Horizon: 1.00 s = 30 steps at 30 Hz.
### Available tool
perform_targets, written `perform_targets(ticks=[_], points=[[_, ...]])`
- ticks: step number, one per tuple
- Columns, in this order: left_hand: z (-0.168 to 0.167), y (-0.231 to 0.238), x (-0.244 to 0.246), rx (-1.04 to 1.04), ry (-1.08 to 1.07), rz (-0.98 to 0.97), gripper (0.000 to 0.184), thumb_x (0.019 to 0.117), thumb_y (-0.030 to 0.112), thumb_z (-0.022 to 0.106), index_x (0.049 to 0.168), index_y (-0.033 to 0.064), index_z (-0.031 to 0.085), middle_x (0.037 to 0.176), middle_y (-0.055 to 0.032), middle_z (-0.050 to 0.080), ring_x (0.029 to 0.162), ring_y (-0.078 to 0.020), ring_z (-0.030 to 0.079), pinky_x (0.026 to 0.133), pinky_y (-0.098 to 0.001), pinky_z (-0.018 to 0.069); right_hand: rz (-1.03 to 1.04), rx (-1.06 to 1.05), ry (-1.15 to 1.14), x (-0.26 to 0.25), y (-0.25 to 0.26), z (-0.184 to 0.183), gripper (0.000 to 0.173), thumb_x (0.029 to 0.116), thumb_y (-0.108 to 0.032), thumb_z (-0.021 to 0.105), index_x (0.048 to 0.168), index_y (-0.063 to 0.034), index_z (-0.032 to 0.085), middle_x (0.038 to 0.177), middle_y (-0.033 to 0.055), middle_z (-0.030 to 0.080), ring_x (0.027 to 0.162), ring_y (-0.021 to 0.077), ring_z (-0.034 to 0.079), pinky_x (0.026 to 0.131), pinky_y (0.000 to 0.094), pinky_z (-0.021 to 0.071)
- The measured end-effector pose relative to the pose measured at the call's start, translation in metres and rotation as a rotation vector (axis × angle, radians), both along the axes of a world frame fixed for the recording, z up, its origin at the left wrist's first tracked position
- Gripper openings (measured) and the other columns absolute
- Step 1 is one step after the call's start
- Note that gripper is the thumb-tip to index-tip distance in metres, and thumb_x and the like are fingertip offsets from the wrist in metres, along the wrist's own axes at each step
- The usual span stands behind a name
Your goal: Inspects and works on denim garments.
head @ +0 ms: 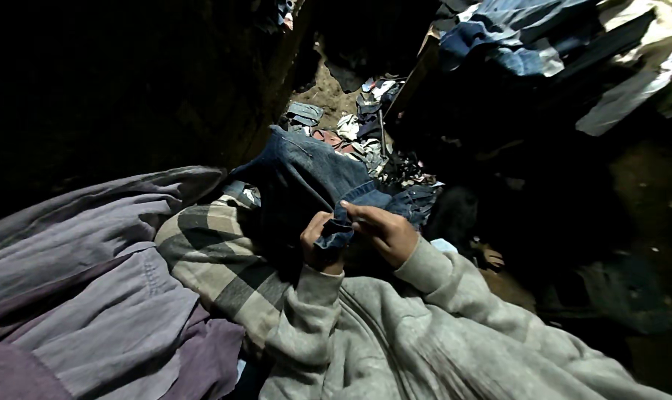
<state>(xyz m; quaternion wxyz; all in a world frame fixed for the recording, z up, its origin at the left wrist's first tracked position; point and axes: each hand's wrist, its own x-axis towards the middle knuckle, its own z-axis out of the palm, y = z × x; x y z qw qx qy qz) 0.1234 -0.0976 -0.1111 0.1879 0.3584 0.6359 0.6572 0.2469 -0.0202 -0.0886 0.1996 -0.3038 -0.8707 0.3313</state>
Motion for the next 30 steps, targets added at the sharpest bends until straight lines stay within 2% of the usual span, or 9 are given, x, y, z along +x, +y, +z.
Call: perform_targets(ticks=[2,5,10,13,18,24,26,28,30], points=[[-0.002,0.0,-0.001,-0.001,0.047,-0.006,0.016,0.0759,-0.002,0.069,0.081,-0.017,0.068,0.076,-0.0159,0.07,0.074,-0.0025,0.065,0.075,-0.0146,0.0527,0.003,-0.054,0.02,-0.002,0.001,0.0,0.037,0.1048,-0.026,0.051,0.132,-0.0081,0.068,0.103,0.0155,0.074,0.084,0.0274,0.072,0.075,0.045,0.0586],[-0.001,0.0,0.0,0.03,-0.053,0.001,0.013,0.0751,-0.006,0.069,0.081,-0.0174,0.067,0.077,-0.0117,0.071,0.076,0.0021,0.065,0.077,-0.0123,0.0528,0.041,-0.054,0.043,0.002,0.004,-0.002,0.037,0.1049,-0.027,0.052,0.133,-0.009,0.067,0.105,0.0158,0.074,0.086,0.0278,0.072,0.076,0.0453,0.059],[0.005,0.001,0.002,-0.007,-0.157,0.057,0.01,0.0741,-0.011,0.068,0.082,-0.0173,0.067,0.077,-0.0087,0.071,0.077,0.0058,0.063,0.078,-0.0102,0.0514,0.059,0.022,-0.012,0.015,0.006,-0.004,0.04,0.105,-0.029,0.05,0.14,-0.0154,0.064,0.092,0.0169,0.071,0.071,0.0292,0.067,0.063,0.0463,0.0564],[0.003,0.0,0.001,0.003,-0.11,0.036,0.012,0.0726,-0.009,0.069,0.081,-0.0168,0.067,0.077,-0.0101,0.071,0.077,0.0042,0.064,0.078,-0.011,0.0519,0.043,0.038,-0.009,0.016,0.005,-0.006,0.04,0.105,-0.029,0.05,0.139,-0.0163,0.065,0.089,0.0163,0.07,0.07,0.029,0.067,0.062,0.0455,0.0562],[-0.009,0.002,-0.002,0.062,0.124,-0.013,0.016,0.0744,0.0,0.07,0.079,-0.0153,0.068,0.075,-0.0156,0.07,0.073,-0.0039,0.066,0.075,-0.0147,0.053,-0.007,-0.068,0.041,0.004,0.004,-0.004,0.036,0.1053,-0.025,0.051,0.133,-0.0085,0.068,0.102,0.0152,0.074,0.084,0.0256,0.072,0.076,0.0427,0.0586],[-0.007,0.003,0.0,0.023,0.074,0.051,0.02,0.0752,0.001,0.072,0.086,-0.0159,0.07,0.079,-0.0161,0.072,0.075,-0.0022,0.067,0.076,-0.0138,0.0531,0.057,-0.159,0.157,0.004,0.01,-0.004,0.037,0.1058,-0.023,0.05,0.13,-0.0025,0.068,0.118,0.013,0.073,0.097,0.0138,0.071,0.089,0.0304,0.0558],[-0.004,0.001,0.0,-0.007,0.025,0.044,0.023,0.0758,-0.001,0.074,0.092,-0.0166,0.071,0.085,-0.0174,0.074,0.08,-0.003,0.069,0.081,-0.0149,0.0536,0.074,-0.155,0.182,0.006,0.009,-0.002,0.037,0.1056,-0.023,0.05,0.13,-0.0011,0.068,0.116,0.0135,0.074,0.095,0.0121,0.07,0.088,0.0279,0.0553],[0.002,0.0,-0.002,-0.047,-0.065,0.022,0.022,0.076,-0.006,0.072,0.094,-0.0174,0.07,0.087,-0.016,0.074,0.083,-0.0009,0.068,0.083,-0.0144,0.053,0.073,-0.122,0.154,0.007,0.008,-0.001,0.037,0.1053,-0.025,0.051,0.131,-0.0032,0.067,0.11,0.0138,0.074,0.089,0.0157,0.07,0.083,0.0321,0.0566],[0.008,-0.001,-0.003,-0.045,-0.196,0.011,0.016,0.077,-0.011,0.069,0.092,-0.0166,0.068,0.084,-0.0091,0.074,0.082,0.0038,0.067,0.082,-0.0129,0.0538,0.059,-0.065,0.066,0.009,0.006,0.0,0.038,0.1048,-0.028,0.052,0.135,-0.0085,0.066,0.107,0.0157,0.074,0.089,0.0266,0.073,0.078,0.0447,0.0592]])
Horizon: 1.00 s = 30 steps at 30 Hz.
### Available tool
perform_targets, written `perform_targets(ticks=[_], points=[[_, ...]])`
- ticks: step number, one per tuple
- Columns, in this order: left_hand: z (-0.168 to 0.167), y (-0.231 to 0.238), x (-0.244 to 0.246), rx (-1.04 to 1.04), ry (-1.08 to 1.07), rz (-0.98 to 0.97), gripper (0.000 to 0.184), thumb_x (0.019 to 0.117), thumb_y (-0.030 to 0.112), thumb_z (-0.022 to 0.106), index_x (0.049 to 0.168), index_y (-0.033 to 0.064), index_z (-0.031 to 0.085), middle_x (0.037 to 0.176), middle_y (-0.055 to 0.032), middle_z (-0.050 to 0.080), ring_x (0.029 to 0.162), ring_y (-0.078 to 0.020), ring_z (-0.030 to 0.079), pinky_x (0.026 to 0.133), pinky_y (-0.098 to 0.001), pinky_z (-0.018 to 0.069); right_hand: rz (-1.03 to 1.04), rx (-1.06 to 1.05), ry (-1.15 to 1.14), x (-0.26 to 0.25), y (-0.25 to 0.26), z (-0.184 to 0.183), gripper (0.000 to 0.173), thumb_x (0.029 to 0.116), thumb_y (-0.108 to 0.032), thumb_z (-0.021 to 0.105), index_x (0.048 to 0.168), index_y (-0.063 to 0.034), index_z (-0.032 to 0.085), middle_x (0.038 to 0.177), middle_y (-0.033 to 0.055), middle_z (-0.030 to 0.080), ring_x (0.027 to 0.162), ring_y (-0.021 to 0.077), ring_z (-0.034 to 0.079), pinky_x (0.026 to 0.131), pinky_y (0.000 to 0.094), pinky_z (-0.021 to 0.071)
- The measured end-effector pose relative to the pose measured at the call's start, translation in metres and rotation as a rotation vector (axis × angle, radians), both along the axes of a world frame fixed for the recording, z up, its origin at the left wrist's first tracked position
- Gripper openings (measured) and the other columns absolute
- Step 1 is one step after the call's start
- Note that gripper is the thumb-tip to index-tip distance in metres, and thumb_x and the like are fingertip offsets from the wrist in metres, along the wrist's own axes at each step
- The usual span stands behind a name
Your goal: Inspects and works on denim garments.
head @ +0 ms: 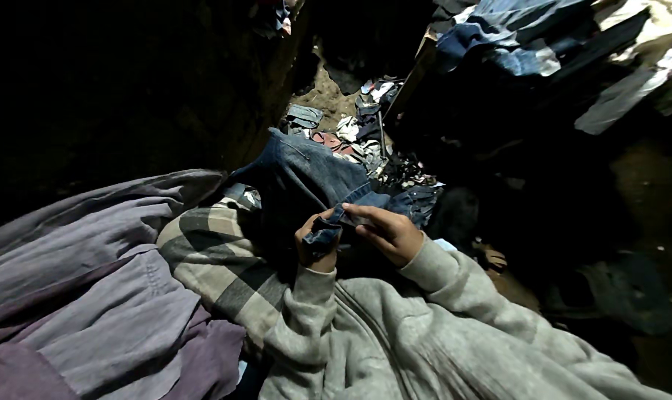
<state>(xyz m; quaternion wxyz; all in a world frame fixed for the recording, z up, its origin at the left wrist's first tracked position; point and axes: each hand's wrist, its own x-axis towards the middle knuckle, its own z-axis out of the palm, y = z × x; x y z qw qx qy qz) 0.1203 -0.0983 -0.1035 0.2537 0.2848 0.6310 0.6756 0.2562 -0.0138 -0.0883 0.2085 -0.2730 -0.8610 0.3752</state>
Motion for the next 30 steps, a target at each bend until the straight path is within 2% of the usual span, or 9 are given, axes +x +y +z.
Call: perform_targets(ticks=[2,4,6,12,16,19,21,24,30], points=[[0.002,-0.001,-0.001,0.009,-0.113,0.004,0.014,0.077,-0.013,0.067,0.091,-0.0143,0.067,0.082,-0.0024,0.073,0.08,0.0059,0.066,0.08,-0.0128,0.0544,-0.017,0.058,-0.072,0.001,-0.003,0.001,0.04,0.1042,-0.03,0.053,0.138,-0.0132,0.065,0.1,0.0175,0.073,0.079,0.0321,0.071,0.068,0.0503,0.0584],[0.001,-0.002,-0.002,0.008,-0.141,0.0,0.013,0.078,-0.012,0.068,0.092,-0.0127,0.068,0.082,-0.0008,0.073,0.081,0.0054,0.067,0.081,-0.0138,0.0551,-0.027,0.107,-0.093,0.003,-0.003,-0.001,0.041,0.1038,-0.031,0.053,0.14,-0.0155,0.064,0.092,0.0176,0.071,0.069,0.0313,0.068,0.06,0.0488,0.0562],[-0.005,-0.002,-0.002,0.035,-0.129,-0.008,0.013,0.0779,-0.01,0.07,0.091,-0.0106,0.069,0.083,0.0,0.074,0.081,0.0045,0.068,0.081,-0.0151,0.0563,-0.029,0.125,-0.098,0.003,-0.004,-0.002,0.041,0.1043,-0.031,0.052,0.142,-0.0171,0.063,0.089,0.0173,0.069,0.067,0.0306,0.066,0.058,0.0474,0.0553],[-0.011,-0.003,-0.002,0.097,-0.139,-0.03,0.013,0.0756,-0.009,0.068,0.089,-0.0083,0.069,0.081,0.0032,0.073,0.08,0.0054,0.067,0.079,-0.015,0.0565,-0.064,0.136,-0.091,-0.004,-0.006,-0.005,0.038,0.1049,-0.028,0.051,0.138,-0.0162,0.066,0.088,0.0165,0.07,0.068,0.0294,0.067,0.06,0.0456,0.0564],[-0.007,0.0,0.001,-0.009,-0.051,0.002,0.012,0.0745,-0.008,0.071,0.085,-0.012,0.069,0.077,-0.0029,0.072,0.076,0.0054,0.065,0.076,-0.0132,0.0546,-0.09,0.066,-0.05,-0.014,-0.006,-0.003,0.037,0.1053,-0.025,0.051,0.135,-0.0104,0.067,0.1,0.0158,0.074,0.083,0.0284,0.072,0.073,0.0448,0.0594],[-0.008,0.001,0.0,0.006,-0.06,-0.005,0.012,0.0745,-0.009,0.071,0.086,-0.012,0.069,0.078,-0.0028,0.072,0.077,0.0052,0.066,0.076,-0.0135,0.0553,-0.062,0.019,-0.027,-0.013,-0.002,-0.005,0.038,0.1056,-0.026,0.051,0.135,-0.0094,0.066,0.104,0.0147,0.074,0.087,0.0267,0.072,0.077,0.0439,0.0588],[-0.012,-0.001,-0.001,0.054,-0.073,-0.027,0.015,0.0747,-0.008,0.07,0.088,-0.0131,0.068,0.081,-0.0031,0.073,0.079,0.0048,0.067,0.079,-0.0143,0.0553,-0.027,0.019,-0.012,-0.007,0.002,-0.008,0.039,0.1056,-0.028,0.05,0.136,-0.0086,0.066,0.106,0.0154,0.074,0.085,0.0263,0.071,0.076,0.0437,0.0587],[-0.015,-0.003,-0.002,0.081,-0.089,-0.033,0.015,0.076,-0.007,0.069,0.09,-0.0133,0.068,0.083,-0.0026,0.074,0.083,0.0046,0.067,0.081,-0.0147,0.0552,-0.01,0.05,-0.058,0.003,0.002,-0.009,0.043,0.1065,-0.033,0.047,0.14,-0.0113,0.064,0.1,0.0177,0.073,0.079,0.03,0.07,0.071,0.0477,0.0582],[-0.012,-0.001,-0.001,0.005,-0.038,-0.018,0.016,0.0746,-0.008,0.072,0.089,-0.0135,0.068,0.081,-0.0051,0.073,0.08,0.0043,0.067,0.079,-0.0141,0.0551,-0.035,0.056,-0.053,-0.001,0.003,-0.012,0.042,0.1072,-0.032,0.046,0.14,-0.013,0.064,0.096,0.0167,0.072,0.077,0.0288,0.069,0.07,0.0459,0.0573]])
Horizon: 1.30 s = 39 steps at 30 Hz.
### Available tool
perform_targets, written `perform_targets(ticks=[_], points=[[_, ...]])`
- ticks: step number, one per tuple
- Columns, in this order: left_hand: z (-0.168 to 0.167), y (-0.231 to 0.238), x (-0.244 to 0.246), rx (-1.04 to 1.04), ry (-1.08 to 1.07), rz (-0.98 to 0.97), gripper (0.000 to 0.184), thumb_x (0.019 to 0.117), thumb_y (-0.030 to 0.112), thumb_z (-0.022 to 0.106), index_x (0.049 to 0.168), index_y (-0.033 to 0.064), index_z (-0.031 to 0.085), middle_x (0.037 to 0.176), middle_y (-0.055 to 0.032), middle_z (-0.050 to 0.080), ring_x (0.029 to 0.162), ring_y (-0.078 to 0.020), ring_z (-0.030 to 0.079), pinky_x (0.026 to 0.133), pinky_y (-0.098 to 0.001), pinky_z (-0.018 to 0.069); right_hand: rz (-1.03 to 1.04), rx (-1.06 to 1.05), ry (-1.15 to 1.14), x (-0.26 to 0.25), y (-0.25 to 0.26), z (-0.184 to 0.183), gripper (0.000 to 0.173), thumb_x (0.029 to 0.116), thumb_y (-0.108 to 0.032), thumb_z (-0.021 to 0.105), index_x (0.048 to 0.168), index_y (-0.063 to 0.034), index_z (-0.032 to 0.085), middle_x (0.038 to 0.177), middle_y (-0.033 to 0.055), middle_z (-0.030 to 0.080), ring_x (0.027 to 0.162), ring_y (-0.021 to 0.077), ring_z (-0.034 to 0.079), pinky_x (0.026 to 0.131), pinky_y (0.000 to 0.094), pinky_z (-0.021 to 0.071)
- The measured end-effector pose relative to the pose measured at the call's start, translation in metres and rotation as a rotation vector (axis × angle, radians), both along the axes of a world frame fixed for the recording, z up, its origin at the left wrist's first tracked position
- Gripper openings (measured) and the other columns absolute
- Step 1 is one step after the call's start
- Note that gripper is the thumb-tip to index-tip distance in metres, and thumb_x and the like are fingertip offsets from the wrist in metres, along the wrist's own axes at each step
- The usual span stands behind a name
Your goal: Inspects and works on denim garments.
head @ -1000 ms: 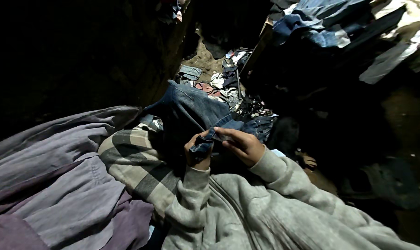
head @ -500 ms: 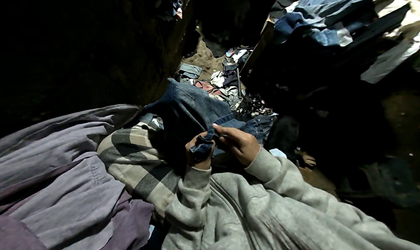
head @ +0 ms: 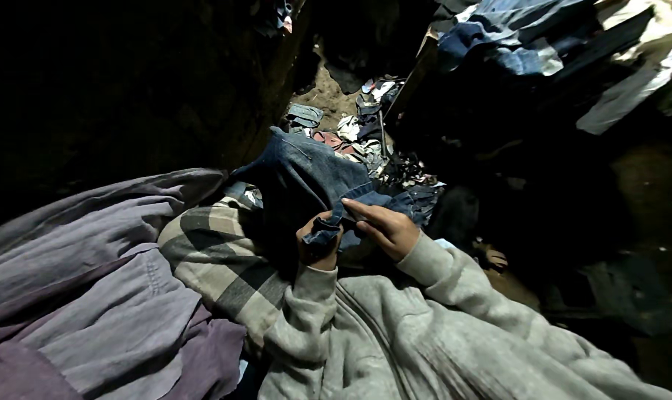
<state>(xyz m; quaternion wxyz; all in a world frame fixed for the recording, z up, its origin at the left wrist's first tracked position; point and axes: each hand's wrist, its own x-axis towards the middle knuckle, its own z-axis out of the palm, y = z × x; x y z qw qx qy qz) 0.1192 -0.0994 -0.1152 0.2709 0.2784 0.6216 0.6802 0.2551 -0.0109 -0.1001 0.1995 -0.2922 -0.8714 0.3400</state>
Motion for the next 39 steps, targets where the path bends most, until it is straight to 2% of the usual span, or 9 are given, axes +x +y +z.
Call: perform_targets(ticks=[4,9,17,22,26,29,32,36,39], points=[[0.002,0.002,0.002,-0.023,0.066,0.01,0.015,0.0753,-0.007,0.071,0.088,-0.0145,0.069,0.08,-0.0072,0.073,0.078,0.0055,0.065,0.078,-0.0122,0.0537,-0.013,-0.089,0.051,-0.01,0.002,0.002,0.04,0.1075,-0.028,0.046,0.138,-0.0099,0.065,0.114,0.0153,0.074,0.095,0.0286,0.073,0.085,0.0471,0.0574],[-0.001,0.002,0.002,0.101,0.204,0.034,0.019,0.0783,-0.004,0.07,0.092,-0.0172,0.068,0.086,-0.0131,0.073,0.083,0.0023,0.066,0.082,-0.0126,0.0526,0.045,-0.12,0.121,-0.003,0.006,0.008,0.043,0.1079,-0.032,0.045,0.136,-0.007,0.066,0.116,0.0151,0.074,0.101,0.0227,0.072,0.091,0.0399,0.0561],[0.022,0.002,-0.007,0.106,0.639,-0.038,0.02,0.0762,0.014,0.075,0.084,-0.0038,0.07,0.088,-0.0145,0.068,0.087,-0.0129,0.066,0.081,-0.0179,0.0528,0.086,-0.182,0.213,0.01,-0.001,0.017,0.047,0.1091,-0.033,0.043,0.135,-0.0008,0.064,0.127,0.0122,0.071,0.115,0.0122,0.068,0.101,0.0307,0.0524],[0.019,0.009,-0.005,0.191,0.612,-0.109,0.022,0.0846,0.016,0.07,0.083,-0.0043,0.062,0.081,-0.0127,0.066,0.079,-0.0101,0.065,0.076,-0.0171,0.0528,0.079,-0.177,0.242,0.013,-0.001,0.017,0.046,0.1085,-0.033,0.045,0.134,-0.0002,0.065,0.116,0.014,0.073,0.102,0.0119,0.07,0.094,0.0289,0.0543],[0.022,0.01,0.002,0.049,0.255,-0.112,0.022,0.0781,0.004,0.071,0.092,-0.0111,0.064,0.081,-0.0074,0.067,0.077,0.0034,0.061,0.074,-0.0124,0.051,0.008,-0.052,0.192,0.011,-0.004,0.014,0.044,0.1076,-0.034,0.046,0.133,-0.0052,0.068,0.094,0.0145,0.073,0.078,0.0177,0.067,0.075,0.0337,0.0561],[0.032,0.008,0.003,-0.048,0.102,-0.145,0.028,0.0775,-0.004,0.071,0.103,-0.0143,0.065,0.089,-0.0089,0.071,0.082,0.0039,0.064,0.08,-0.0129,0.0523,-0.022,0.022,0.137,0.009,-0.005,0.018,0.042,0.1072,-0.033,0.046,0.135,-0.0104,0.068,0.084,0.0123,0.068,0.068,0.018,0.061,0.065,0.0335,0.0536],[0.034,0.007,0.001,-0.043,0.013,-0.193,0.022,0.0776,-0.008,0.069,0.099,-0.0145,0.066,0.087,-0.0067,0.072,0.082,0.0051,0.064,0.08,-0.0123,0.0523,-0.026,0.049,0.116,0.008,-0.005,0.02,0.042,0.1072,-0.033,0.046,0.136,-0.0118,0.067,0.084,0.0124,0.068,0.066,0.0191,0.061,0.062,0.0345,0.0531],[0.03,0.006,0.003,0.046,-0.103,-0.171,0.013,0.0829,-0.01,0.066,0.095,-0.0128,0.067,0.087,-0.0007,0.071,0.086,0.0063,0.064,0.084,-0.0131,0.053,-0.022,-0.016,0.081,0.014,-0.001,0.022,0.053,0.1075,-0.043,0.044,0.142,-0.0064,0.06,0.098,0.0138,0.073,0.074,0.019,0.067,0.069,0.039,0.0573],[0.024,0.005,0.005,0.104,-0.146,-0.099,0.014,0.0854,-0.006,0.068,0.098,-0.0104,0.066,0.09,0.0021,0.071,0.088,0.0069,0.064,0.086,-0.0137,0.0531,-0.033,-0.045,0.029,0.022,0.003,0.016,0.063,0.1058,-0.051,0.042,0.146,-0.0036,0.053,0.076,0.0081,0.062,0.06,0.0164,0.055,0.056,0.0377,0.0516]])
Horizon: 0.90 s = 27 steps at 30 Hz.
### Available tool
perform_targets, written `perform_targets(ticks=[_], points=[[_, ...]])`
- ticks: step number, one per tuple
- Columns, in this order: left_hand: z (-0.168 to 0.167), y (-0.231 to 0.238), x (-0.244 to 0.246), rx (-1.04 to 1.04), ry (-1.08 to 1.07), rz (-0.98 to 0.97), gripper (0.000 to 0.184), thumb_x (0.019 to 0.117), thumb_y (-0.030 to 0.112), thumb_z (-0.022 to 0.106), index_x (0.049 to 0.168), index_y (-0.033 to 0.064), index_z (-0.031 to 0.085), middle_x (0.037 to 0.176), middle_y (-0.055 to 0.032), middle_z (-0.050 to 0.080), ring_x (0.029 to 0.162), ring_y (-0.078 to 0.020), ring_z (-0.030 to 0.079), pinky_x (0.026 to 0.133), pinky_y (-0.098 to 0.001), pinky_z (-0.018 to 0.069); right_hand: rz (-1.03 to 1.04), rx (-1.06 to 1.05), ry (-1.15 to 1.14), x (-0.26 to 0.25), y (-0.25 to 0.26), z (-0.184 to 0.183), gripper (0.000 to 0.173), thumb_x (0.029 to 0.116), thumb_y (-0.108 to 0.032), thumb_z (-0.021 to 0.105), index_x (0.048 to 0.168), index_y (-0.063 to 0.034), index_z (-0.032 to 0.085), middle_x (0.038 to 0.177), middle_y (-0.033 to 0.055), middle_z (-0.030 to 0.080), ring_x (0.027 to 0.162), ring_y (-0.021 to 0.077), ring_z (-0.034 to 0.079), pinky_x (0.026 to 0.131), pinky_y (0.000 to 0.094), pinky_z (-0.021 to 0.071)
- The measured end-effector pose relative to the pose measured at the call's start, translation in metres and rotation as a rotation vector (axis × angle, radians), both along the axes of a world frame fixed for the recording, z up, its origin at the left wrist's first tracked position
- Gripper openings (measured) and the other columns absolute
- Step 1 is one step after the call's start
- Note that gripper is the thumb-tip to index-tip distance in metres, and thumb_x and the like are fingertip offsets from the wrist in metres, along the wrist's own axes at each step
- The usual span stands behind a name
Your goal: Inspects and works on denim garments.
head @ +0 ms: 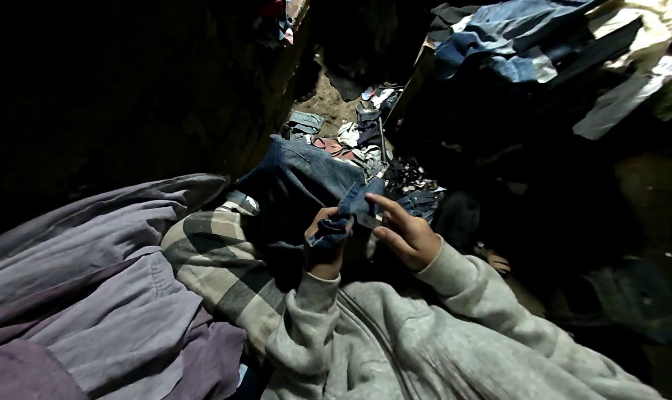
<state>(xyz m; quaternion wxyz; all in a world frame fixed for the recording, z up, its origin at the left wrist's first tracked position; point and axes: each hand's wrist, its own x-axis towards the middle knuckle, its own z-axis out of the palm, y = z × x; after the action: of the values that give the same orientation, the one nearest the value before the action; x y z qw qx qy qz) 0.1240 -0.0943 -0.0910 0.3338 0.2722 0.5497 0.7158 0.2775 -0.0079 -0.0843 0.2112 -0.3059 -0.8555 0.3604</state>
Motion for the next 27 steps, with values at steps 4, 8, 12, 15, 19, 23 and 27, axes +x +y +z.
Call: perform_targets(ticks=[4,8,12,15,19,23,27], points=[[-0.004,-0.004,0.001,0.053,-0.116,0.02,0.016,0.0882,-0.008,0.063,0.103,-0.0047,0.067,0.096,0.0041,0.072,0.094,0.002,0.066,0.09,-0.0196,0.0556,0.134,-0.083,-0.092,0.007,0.0,-0.007,0.059,0.1072,-0.047,0.039,0.146,-0.0043,0.054,0.102,0.0172,0.073,0.076,0.0272,0.069,0.069,0.0497,0.0575],[0.009,-0.005,-0.001,-0.138,-0.211,0.077,0.014,0.0924,-0.008,0.057,0.104,-0.0029,0.062,0.089,0.0046,0.068,0.085,0.003,0.065,0.081,-0.0174,0.0556,0.19,-0.132,-0.154,0.006,-0.006,0.0,0.059,0.1073,-0.046,0.039,0.15,-0.0063,0.051,0.102,0.0189,0.074,0.076,0.0318,0.07,0.069,0.0536,0.0566],[0.009,-0.004,-0.002,-0.168,-0.277,0.106,0.014,0.0938,-0.007,0.053,0.103,-0.002,0.061,0.087,0.0035,0.067,0.083,0.0009,0.065,0.081,-0.0189,0.0555,0.301,-0.283,-0.265,0.009,0.0,0.014,0.06,0.1059,-0.044,0.045,0.157,-0.0131,0.041,0.097,0.0195,0.072,0.076,0.0339,0.068,0.071,0.0567,0.0548],[0.005,-0.006,-0.002,-0.122,-0.255,0.084,0.014,0.0926,-0.008,0.054,0.103,-0.0025,0.062,0.087,0.005,0.068,0.082,0.0025,0.065,0.08,-0.0177,0.0561,0.384,-0.412,-0.143,0.017,0.012,0.02,0.065,0.1023,-0.044,0.052,0.155,-0.0063,0.043,0.083,0.0104,0.067,0.067,0.0152,0.059,0.066,0.0382,0.0531],[0.002,-0.008,-0.007,-0.09,-0.25,0.037,0.018,0.0913,-0.01,0.052,0.101,0.0003,0.064,0.085,0.0074,0.069,0.081,0.0041,0.066,0.078,-0.0158,0.0561,0.29,-0.355,0.154,0.008,0.031,0.023,0.069,0.0952,-0.05,0.061,0.139,0.0037,0.055,0.078,-0.0018,0.062,0.065,-0.006,0.049,0.062,0.0152,0.0454],[-0.008,-0.008,-0.009,0.008,-0.247,0.0,0.02,0.0878,-0.009,0.055,0.097,0.0037,0.068,0.086,0.0084,0.072,0.083,0.0029,0.068,0.08,-0.0174,0.0575,0.128,-0.139,0.105,-0.022,0.053,0.015,0.036,0.0876,-0.014,0.069,0.121,0.0004,0.069,0.089,0.01,0.069,0.069,0.0089,0.059,0.064,0.0282,0.0526],[-0.014,-0.006,-0.014,0.061,-0.265,-0.018,0.021,0.087,-0.009,0.058,0.098,0.0053,0.069,0.09,0.0065,0.074,0.086,0.0002,0.069,0.082,-0.0207,0.0585,0.168,-0.197,-0.076,-0.034,0.067,0.001,0.034,0.0822,-0.026,0.077,0.106,-0.0032,0.074,0.103,0.0132,0.065,0.089,0.0223,0.063,0.077,0.0433,0.0544]])
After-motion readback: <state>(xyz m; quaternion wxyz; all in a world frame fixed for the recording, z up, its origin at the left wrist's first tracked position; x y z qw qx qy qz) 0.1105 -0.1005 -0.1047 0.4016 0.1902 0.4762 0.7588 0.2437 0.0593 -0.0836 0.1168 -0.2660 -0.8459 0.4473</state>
